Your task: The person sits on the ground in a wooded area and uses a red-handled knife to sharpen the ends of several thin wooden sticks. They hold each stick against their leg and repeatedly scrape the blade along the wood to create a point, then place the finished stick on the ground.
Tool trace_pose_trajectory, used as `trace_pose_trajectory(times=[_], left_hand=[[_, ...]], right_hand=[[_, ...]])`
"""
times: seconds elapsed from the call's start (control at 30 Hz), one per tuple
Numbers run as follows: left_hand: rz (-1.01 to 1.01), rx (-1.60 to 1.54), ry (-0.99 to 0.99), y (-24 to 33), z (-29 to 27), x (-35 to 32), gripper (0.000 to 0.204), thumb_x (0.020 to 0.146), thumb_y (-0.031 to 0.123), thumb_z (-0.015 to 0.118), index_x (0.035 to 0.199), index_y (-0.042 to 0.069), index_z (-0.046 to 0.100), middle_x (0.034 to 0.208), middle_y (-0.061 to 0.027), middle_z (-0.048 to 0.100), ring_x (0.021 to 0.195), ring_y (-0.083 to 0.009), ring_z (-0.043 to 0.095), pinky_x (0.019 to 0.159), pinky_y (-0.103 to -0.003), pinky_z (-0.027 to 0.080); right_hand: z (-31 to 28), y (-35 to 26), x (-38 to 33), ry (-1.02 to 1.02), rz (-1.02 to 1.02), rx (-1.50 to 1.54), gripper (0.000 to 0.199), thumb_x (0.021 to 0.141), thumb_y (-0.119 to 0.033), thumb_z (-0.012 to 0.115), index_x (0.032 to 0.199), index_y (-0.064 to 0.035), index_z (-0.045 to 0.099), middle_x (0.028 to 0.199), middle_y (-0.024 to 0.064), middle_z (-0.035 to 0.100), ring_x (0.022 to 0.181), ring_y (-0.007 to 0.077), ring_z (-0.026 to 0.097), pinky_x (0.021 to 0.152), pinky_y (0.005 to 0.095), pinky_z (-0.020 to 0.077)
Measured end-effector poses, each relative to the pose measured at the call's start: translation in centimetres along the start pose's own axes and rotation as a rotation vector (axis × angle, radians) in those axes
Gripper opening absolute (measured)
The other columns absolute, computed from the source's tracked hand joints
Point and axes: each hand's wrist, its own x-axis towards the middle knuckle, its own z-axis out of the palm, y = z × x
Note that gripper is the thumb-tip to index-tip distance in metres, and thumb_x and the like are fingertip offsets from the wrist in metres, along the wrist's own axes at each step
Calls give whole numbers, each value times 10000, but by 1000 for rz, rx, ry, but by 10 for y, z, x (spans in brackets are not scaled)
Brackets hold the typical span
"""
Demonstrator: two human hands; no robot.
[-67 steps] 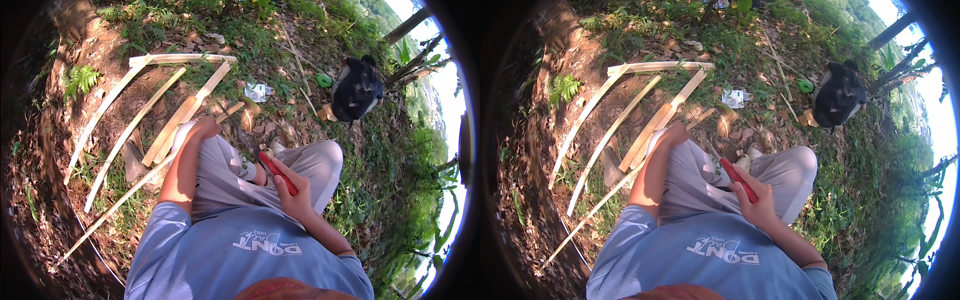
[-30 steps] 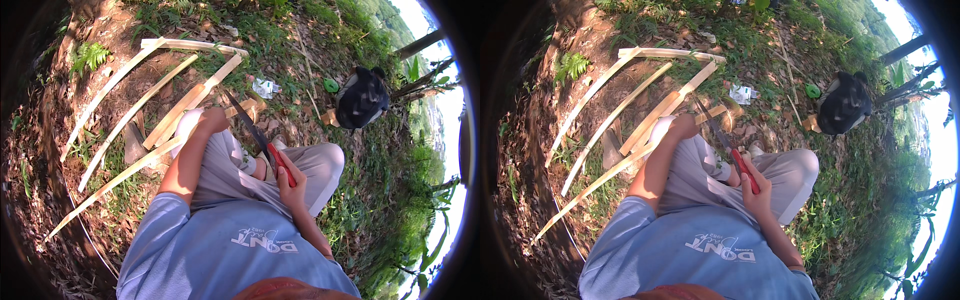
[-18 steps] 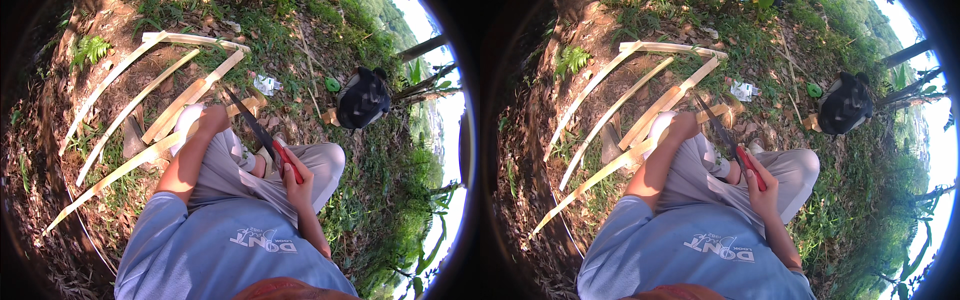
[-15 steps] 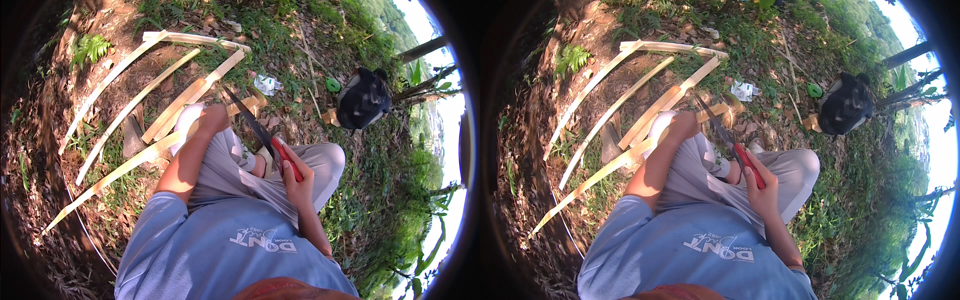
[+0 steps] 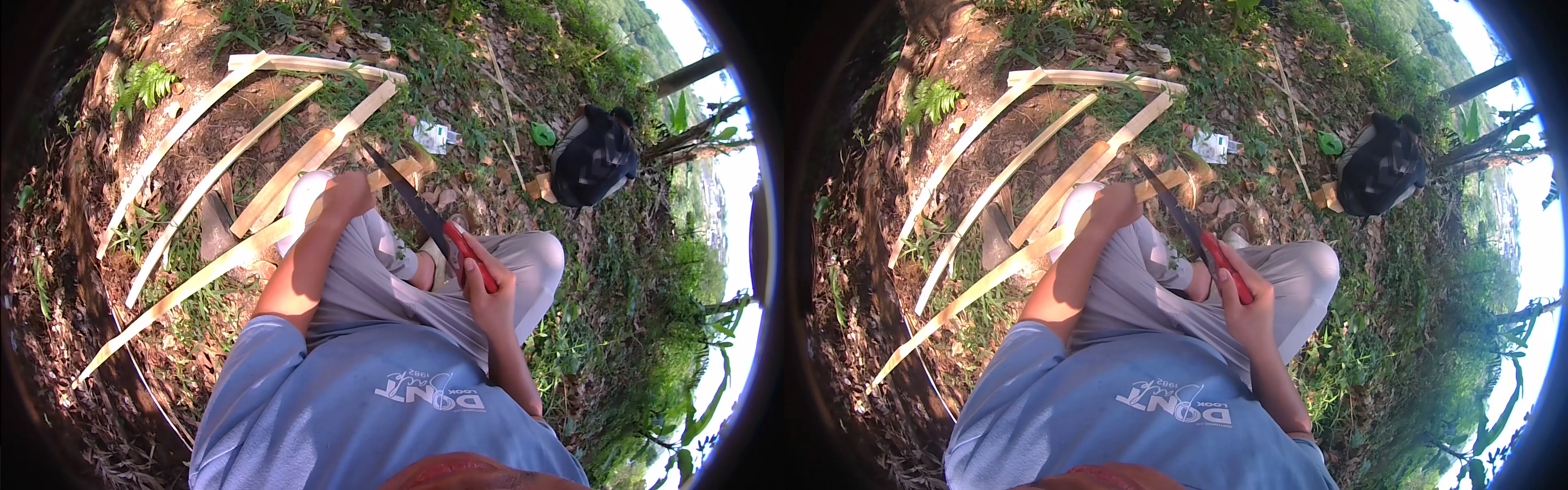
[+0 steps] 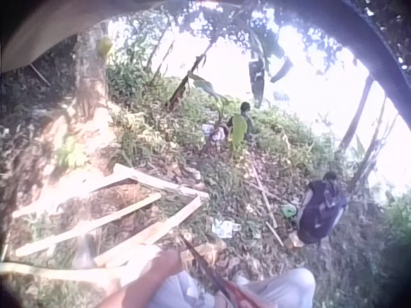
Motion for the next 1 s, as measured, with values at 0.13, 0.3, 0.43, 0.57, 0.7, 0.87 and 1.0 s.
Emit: trace_pose_trajectory(times=[0.13, 0.3, 0.43, 0.57, 0.7, 0.87, 1.0], left_hand=[[-64, -34, -112, 3, -12, 5, 332, 885, 269, 711, 1105, 41, 807, 1112, -214, 801, 1049, -384, 780, 923, -484, 614], [-72, -42, -179, 0, -13, 11, 350, 884, 266, 712, 1131, 37, 805, 1150, -224, 794, 1073, -388, 776, 944, -479, 612], [-61, -53, -150, 2, -11, 6, 355, 881, 263, 712, 1133, 29, 800, 1147, -226, 793, 1075, -395, 774, 951, -489, 609], [-36, -73, -112, 3, -12, 0, 353, 872, 252, 710, 1120, 15, 797, 1134, -238, 791, 1071, -403, 773, 955, -498, 606], [3, -39, -131, -1, -7, 7, 364, 852, 246, 712, 1114, 6, 794, 1131, -246, 787, 1069, -409, 770, 951, -504, 606], [5, -81, -173, 4, -2, 4, 359, 841, 248, 712, 1091, 5, 797, 1130, -245, 787, 1056, -415, 769, 929, -509, 614], [-18, -34, -148, 2, -5, -7, 342, 851, 249, 699, 1085, 24, 805, 1103, -234, 794, 1046, -406, 776, 918, -510, 617]], right_hand=[[-3, 13, -15, -4, 24, -3, 416, 1086, -127, 651, 1476, 16, 652, 1162, 118, 787, 989, 113, 679, 901, 281, 542], [-27, 3, -43, -19, 85, -94, 421, 1088, -127, 644, 1492, -9, 649, 1040, 61, 763, 874, 89, 632, 815, 258, 525], [-48, -15, -63, -23, 185, -43, 431, 1089, -123, 629, 1507, -14, 639, 915, 16, 720, 779, 66, 592, 728, 242, 491], [-48, -21, -70, -34, 107, -89, 434, 1088, -132, 622, 1505, -11, 640, 883, 6, 709, 722, 48, 565, 667, 228, 459], [-64, -39, -69, -69, 142, -138, 431, 1088, -140, 621, 1497, -8, 646, 948, 31, 742, 742, 46, 575, 685, 224, 465], [4, 17, 3, -41, -103, -110, 420, 1094, -161, 646, 1481, 2, 650, 1025, 95, 775, 870, 94, 636, 783, 271, 525], [102, 62, 122, -21, -158, 25, 389, 1102, -162, 635, 1457, -8, 674, 1006, 92, 776, 856, 116, 660, 785, 291, 543]])
